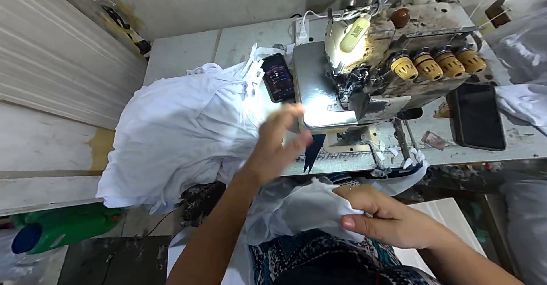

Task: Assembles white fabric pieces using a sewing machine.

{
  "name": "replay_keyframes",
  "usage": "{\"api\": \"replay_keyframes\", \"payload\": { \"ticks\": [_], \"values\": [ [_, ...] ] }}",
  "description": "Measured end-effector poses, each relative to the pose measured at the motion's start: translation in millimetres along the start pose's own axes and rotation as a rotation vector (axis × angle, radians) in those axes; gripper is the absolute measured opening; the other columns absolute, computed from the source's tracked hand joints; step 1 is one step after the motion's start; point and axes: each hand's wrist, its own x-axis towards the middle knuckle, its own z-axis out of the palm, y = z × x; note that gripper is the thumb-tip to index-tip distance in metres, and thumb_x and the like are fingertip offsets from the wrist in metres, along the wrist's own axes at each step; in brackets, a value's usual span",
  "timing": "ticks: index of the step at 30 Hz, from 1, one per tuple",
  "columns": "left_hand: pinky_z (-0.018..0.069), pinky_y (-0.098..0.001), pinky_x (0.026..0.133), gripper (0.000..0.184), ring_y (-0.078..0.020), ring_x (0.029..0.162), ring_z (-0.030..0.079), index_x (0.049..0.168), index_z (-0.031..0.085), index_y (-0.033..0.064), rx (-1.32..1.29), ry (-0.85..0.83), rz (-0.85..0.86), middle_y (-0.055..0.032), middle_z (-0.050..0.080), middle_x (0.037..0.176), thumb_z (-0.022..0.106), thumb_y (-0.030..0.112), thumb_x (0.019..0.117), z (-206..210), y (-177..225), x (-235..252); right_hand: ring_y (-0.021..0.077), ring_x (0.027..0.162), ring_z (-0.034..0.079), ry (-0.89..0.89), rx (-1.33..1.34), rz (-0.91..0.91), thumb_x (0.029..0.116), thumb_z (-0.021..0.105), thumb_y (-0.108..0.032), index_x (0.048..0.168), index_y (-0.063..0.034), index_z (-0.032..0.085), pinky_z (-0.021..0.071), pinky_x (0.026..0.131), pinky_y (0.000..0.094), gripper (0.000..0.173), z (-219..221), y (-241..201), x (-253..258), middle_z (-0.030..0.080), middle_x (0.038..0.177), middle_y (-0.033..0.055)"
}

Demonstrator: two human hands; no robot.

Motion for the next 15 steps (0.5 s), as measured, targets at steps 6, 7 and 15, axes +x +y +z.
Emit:
{"api": "replay_keyframes", "payload": {
  "ticks": [6, 7, 15],
  "values": [
    [0.0534, -0.0202, 0.09, 0.033, 0.0007, 0.099, 0.064, 0.112, 0.067, 0.0051, -0.529, -0.282, 0.0, 0.0011, 0.07, 0.103, 0.072, 0.032, 0.0944, -4.8, 22.7, -89.9, -0.0044, 0.067, 0.052, -0.177, -0.131, -0.063, 0.1084, 0.05, -0.027, 0.096, -0.0011, 0.058, 0.0416, 0.059, 0.0102, 0.03, -11.2, -39.8, 41.1, 0.055, 0.074, -0.0002],
    [0.0537, -0.0217, 0.094, 0.025, 0.0023, 0.1, 0.065, 0.11, 0.068, 0.0129, -0.492, -0.211, -0.033, 0.0067, 0.071, 0.104, 0.071, 0.033, 0.0955, -14.7, 16.0, -101.7, -0.005, 0.065, 0.05, -0.186, -0.122, -0.072, 0.108, 0.051, -0.028, 0.094, -0.0014, 0.057, 0.0391, 0.057, 0.0096, 0.03, -11.1, -44.9, 46.8, 0.053, 0.072, -0.0012],
    [0.0546, -0.0138, 0.078, 0.019, 0.006, 0.091, 0.065, 0.117, 0.069, 0.0365, -0.427, 0.449, -0.15, 0.0194, 0.07, 0.106, 0.06, 0.04, 0.1015, -96.3, 23.3, -151.8, 0.0037, 0.062, 0.051, -0.224, -0.109, -0.194, 0.0963, 0.064, -0.016, 0.093, 0.0004, 0.059, 0.0396, 0.055, 0.0171, 0.018, 16.5, -62.6, 91.9, 0.055, 0.069, 0.0032]
  ]
}}
